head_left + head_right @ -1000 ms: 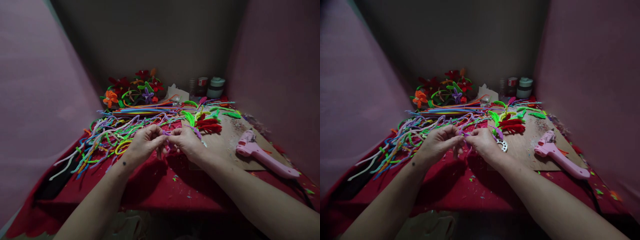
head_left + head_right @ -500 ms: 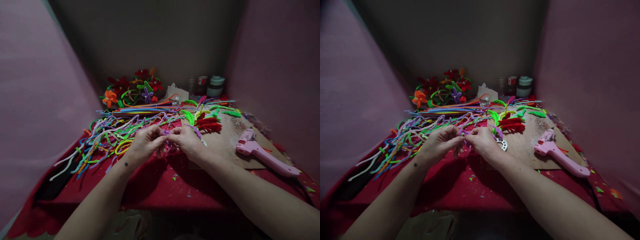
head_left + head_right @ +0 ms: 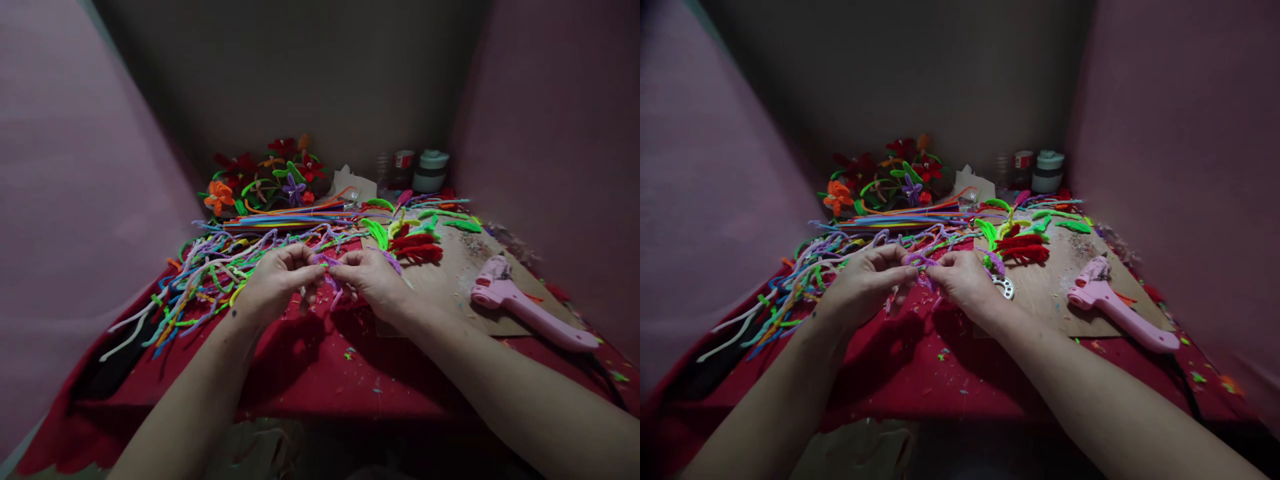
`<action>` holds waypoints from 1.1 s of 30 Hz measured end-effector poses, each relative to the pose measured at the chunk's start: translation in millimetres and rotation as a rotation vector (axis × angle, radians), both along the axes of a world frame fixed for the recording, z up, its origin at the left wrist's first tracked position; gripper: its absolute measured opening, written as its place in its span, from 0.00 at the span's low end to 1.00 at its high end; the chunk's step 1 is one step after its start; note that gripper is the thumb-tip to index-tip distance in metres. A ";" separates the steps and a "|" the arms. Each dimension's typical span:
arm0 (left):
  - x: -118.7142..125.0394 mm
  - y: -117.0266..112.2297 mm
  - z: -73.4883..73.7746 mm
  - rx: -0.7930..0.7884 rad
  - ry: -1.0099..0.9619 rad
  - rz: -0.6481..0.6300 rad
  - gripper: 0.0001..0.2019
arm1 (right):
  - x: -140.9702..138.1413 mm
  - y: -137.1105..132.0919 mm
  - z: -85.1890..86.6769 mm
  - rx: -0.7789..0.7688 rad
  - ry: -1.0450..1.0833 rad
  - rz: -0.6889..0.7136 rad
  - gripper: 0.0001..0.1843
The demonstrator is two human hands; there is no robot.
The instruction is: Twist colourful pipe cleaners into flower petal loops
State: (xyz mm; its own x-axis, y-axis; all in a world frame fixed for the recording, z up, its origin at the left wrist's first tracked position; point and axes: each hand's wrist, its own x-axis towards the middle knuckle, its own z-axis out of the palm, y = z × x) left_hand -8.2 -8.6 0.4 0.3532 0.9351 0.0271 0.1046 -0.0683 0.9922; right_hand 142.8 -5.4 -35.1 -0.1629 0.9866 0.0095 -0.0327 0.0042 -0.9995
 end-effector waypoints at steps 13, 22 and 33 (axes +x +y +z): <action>3.5 -2.1 0.0 0.025 0.009 0.035 0.08 | -0.5 1.7 -3.1 -0.022 -0.064 0.053 0.08; -0.3 -2.7 0.5 0.071 0.084 -0.008 0.07 | -0.7 3.1 -6.0 -0.022 -0.088 0.052 0.09; 0.7 -2.7 -0.9 0.001 0.006 -0.017 0.08 | 0.4 4.5 -6.7 -0.016 -0.078 0.063 0.08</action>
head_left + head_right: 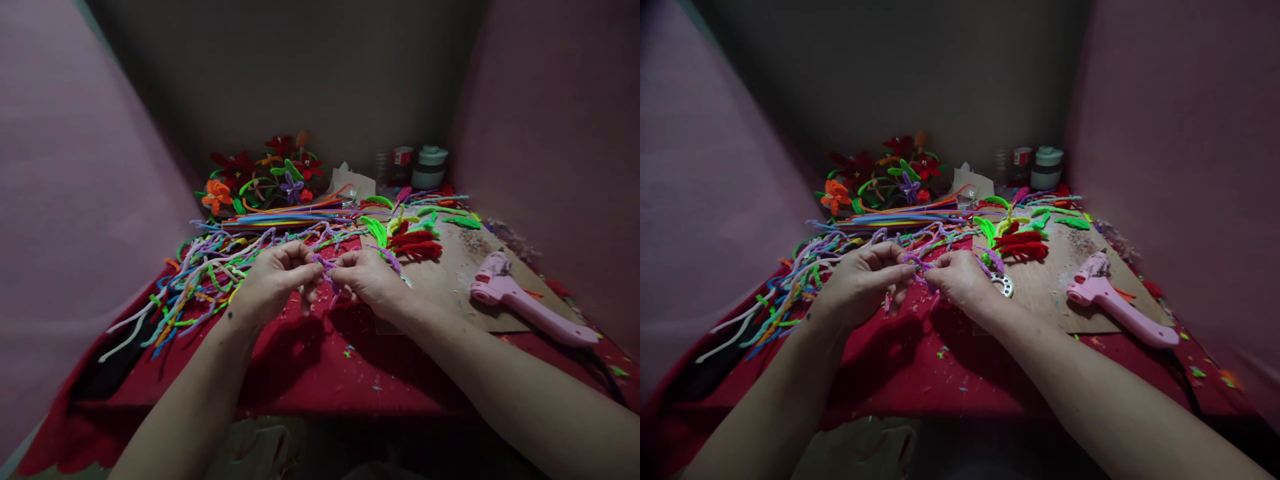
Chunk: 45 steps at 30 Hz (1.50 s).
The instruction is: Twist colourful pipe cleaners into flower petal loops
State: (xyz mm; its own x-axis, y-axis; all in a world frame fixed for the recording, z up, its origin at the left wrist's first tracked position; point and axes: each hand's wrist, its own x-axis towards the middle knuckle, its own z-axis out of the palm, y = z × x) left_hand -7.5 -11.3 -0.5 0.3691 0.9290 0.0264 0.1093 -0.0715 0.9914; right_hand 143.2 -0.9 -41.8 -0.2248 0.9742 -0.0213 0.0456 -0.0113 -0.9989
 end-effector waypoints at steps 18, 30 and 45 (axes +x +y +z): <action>6.6 -1.4 -5.2 0.081 0.321 -0.023 0.09 | -0.2 -0.4 -4.3 -0.046 0.055 -0.020 0.10; 2.8 0.6 -2.2 0.068 0.242 0.000 0.08 | -1.4 -3.5 -1.7 -0.087 0.351 0.115 0.08; 14.1 -1.4 -13.7 0.015 0.127 -0.071 0.07 | 1.0 2.5 -0.2 -0.150 0.573 0.076 0.08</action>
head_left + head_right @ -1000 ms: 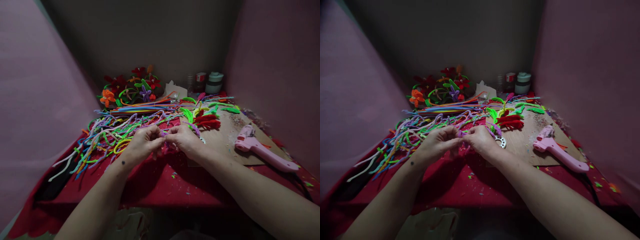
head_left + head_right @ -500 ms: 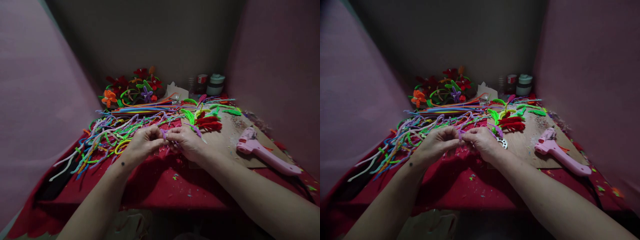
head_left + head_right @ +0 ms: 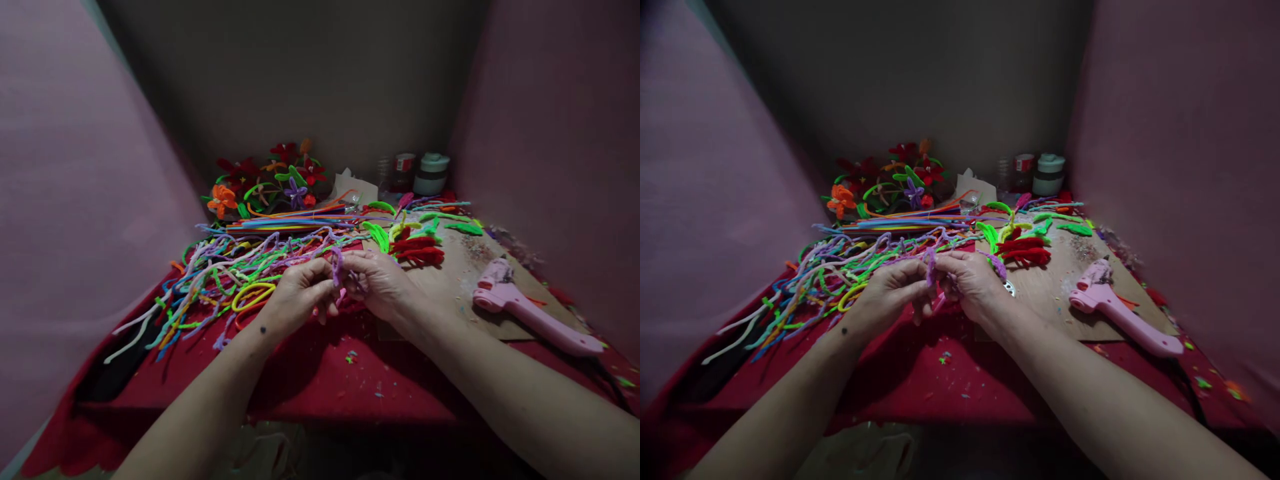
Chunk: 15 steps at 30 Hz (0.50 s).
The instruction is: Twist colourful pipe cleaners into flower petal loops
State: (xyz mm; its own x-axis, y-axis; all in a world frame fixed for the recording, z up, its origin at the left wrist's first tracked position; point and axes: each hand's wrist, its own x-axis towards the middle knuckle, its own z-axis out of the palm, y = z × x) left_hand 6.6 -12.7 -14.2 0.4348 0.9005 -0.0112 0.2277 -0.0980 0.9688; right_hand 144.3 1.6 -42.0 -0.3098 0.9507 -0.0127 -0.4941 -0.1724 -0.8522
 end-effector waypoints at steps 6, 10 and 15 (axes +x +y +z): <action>-5.0 2.0 -0.8 -0.091 0.070 -0.051 0.06 | 1.7 1.8 3.9 -0.065 0.044 -0.099 0.07; -10.7 6.7 1.7 -0.195 0.108 -0.107 0.08 | 3.7 1.0 7.6 -0.127 0.060 -0.186 0.07; -14.4 11.6 5.0 -0.212 0.157 -0.170 0.09 | 1.9 -0.7 7.5 -0.152 0.101 -0.182 0.06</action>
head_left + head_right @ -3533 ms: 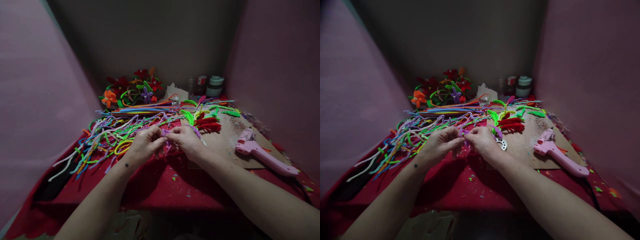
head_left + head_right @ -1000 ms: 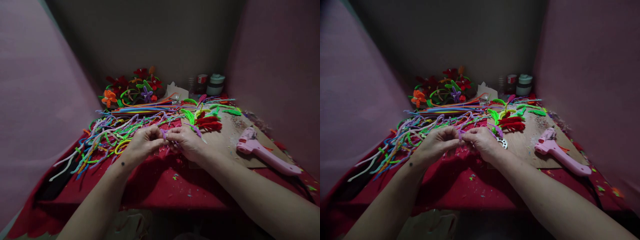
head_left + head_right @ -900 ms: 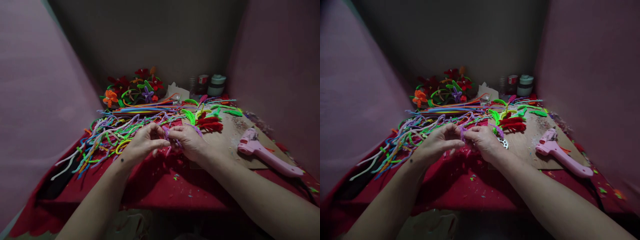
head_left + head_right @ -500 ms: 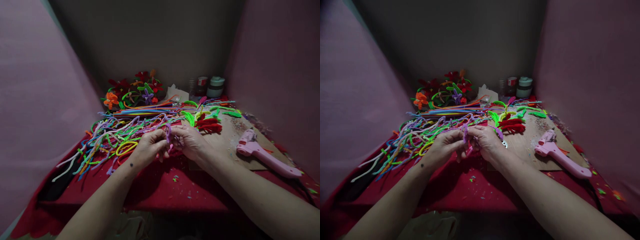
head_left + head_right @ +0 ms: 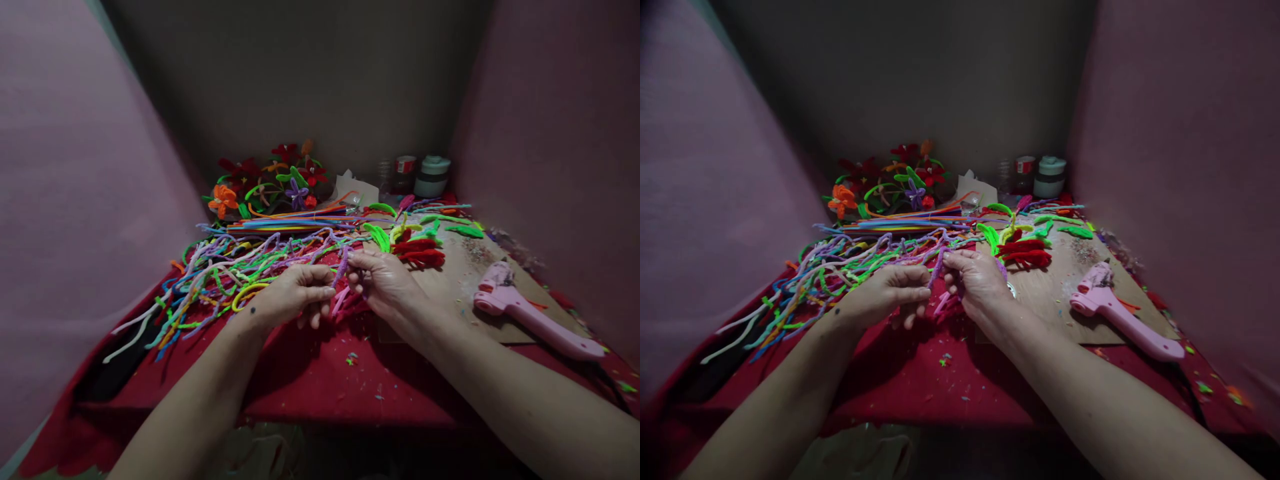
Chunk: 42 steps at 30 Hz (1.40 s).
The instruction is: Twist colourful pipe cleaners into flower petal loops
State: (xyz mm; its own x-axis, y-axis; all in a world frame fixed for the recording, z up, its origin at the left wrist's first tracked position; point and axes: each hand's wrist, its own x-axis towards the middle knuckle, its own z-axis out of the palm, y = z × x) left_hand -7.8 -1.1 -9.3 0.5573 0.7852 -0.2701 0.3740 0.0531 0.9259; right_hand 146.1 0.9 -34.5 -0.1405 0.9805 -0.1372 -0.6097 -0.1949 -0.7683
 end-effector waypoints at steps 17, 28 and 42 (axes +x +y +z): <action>-6.6 0.9 2.9 0.125 0.161 0.013 0.08 | -0.2 3.0 -5.4 0.046 -0.090 0.125 0.07; -9.6 3.7 10.4 0.122 -0.019 -0.091 0.04 | -0.8 1.8 -5.6 0.069 -0.095 0.178 0.07; -4.1 7.0 -5.0 0.080 -0.182 -0.014 0.06 | -3.4 -1.4 -7.4 0.124 -0.210 0.083 0.09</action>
